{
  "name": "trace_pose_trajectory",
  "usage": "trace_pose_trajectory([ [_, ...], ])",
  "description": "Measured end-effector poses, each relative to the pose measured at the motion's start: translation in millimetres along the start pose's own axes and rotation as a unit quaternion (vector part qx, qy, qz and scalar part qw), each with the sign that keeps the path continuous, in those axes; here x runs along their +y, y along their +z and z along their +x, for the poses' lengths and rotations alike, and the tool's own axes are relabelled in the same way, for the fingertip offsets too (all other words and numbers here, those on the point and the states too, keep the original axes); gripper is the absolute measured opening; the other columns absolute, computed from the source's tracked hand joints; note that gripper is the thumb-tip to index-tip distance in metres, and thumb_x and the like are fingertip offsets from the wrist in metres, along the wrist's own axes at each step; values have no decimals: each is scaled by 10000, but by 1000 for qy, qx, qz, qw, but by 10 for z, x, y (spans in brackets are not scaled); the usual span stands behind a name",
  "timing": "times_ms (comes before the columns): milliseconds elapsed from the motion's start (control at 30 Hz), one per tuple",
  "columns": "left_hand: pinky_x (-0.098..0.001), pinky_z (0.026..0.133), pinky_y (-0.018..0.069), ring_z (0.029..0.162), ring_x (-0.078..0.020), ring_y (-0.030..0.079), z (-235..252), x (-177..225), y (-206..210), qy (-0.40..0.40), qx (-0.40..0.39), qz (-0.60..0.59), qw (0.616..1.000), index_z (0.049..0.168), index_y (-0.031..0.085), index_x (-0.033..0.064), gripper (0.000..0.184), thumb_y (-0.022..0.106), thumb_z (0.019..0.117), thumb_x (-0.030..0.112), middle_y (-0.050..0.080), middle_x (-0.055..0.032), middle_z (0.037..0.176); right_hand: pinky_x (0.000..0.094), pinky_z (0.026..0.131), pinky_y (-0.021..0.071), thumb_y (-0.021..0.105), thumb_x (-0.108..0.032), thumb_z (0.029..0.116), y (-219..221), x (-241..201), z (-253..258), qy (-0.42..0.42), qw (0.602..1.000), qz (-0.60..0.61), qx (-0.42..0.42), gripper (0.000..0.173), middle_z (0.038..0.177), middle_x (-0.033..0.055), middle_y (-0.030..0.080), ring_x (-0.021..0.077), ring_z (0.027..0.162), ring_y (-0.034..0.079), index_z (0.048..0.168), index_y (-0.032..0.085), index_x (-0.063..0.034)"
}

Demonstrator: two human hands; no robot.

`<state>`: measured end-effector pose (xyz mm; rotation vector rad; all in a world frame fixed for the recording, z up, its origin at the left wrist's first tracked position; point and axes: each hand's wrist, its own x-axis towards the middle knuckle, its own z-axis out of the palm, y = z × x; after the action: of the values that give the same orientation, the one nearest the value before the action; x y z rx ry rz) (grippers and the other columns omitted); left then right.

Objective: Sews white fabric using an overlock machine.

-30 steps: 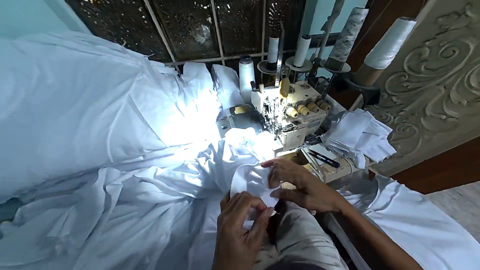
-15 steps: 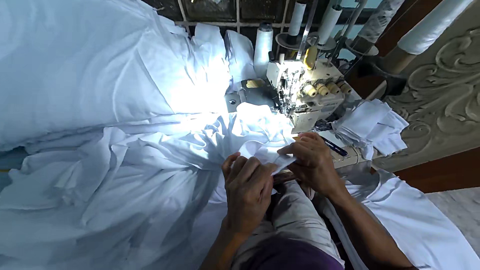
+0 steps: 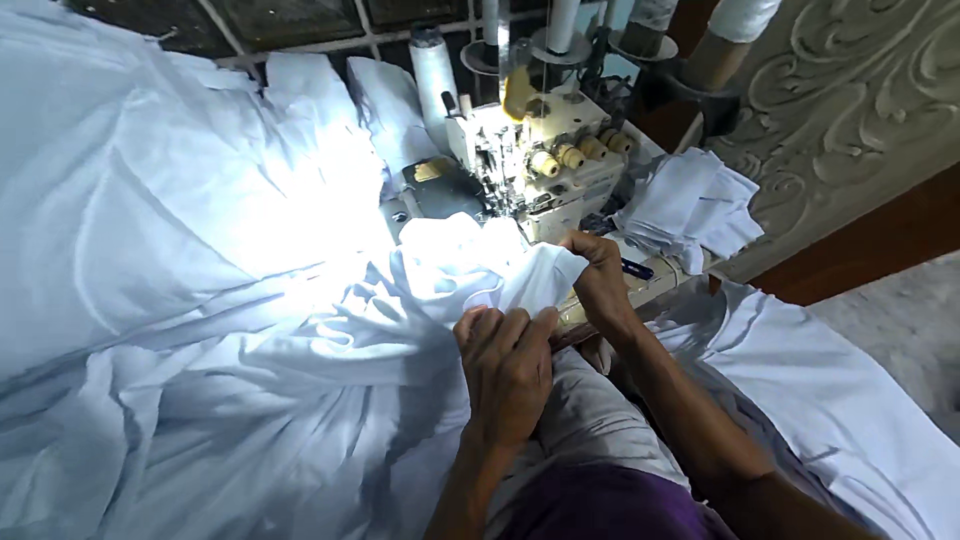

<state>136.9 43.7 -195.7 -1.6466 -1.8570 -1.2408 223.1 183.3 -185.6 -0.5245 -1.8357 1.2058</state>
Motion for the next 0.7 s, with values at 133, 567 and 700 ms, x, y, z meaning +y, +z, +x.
trace_pose_trajectory([
  [133, -439, 923, 379, 708, -215, 550, 35, 39, 75, 4, -20, 9, 1000, 961, 803, 94, 247, 557, 964, 102, 574, -56, 672, 154, 475, 378, 458, -78, 978, -9, 59, -49, 67, 990, 122, -2, 280, 631, -45, 540, -6, 524, 476, 730, 570, -145],
  [567, -416, 934, 382, 729, -204, 569, 2, 47, 10, -13, -19, 17, 1000, 961, 795, 90, 240, 560, 973, 139, 620, -65, 712, 143, 574, 441, 557, 7, 897, -151, 36, -43, 9, 991, 104, -78, 101, 775, -20, 587, -1, 648, 535, 901, 605, -82],
  [700, -362, 947, 410, 812, -200, 596, 50, 70, -110, -28, 52, 36, 998, 938, 756, 50, 226, 575, 992, 174, 640, -84, 767, 267, 996, 522, 580, -32, 849, -355, -19, 31, -56, 957, 165, -231, 349, 1336, 59, 626, 106, 1193, 608, 1190, 651, -13],
])
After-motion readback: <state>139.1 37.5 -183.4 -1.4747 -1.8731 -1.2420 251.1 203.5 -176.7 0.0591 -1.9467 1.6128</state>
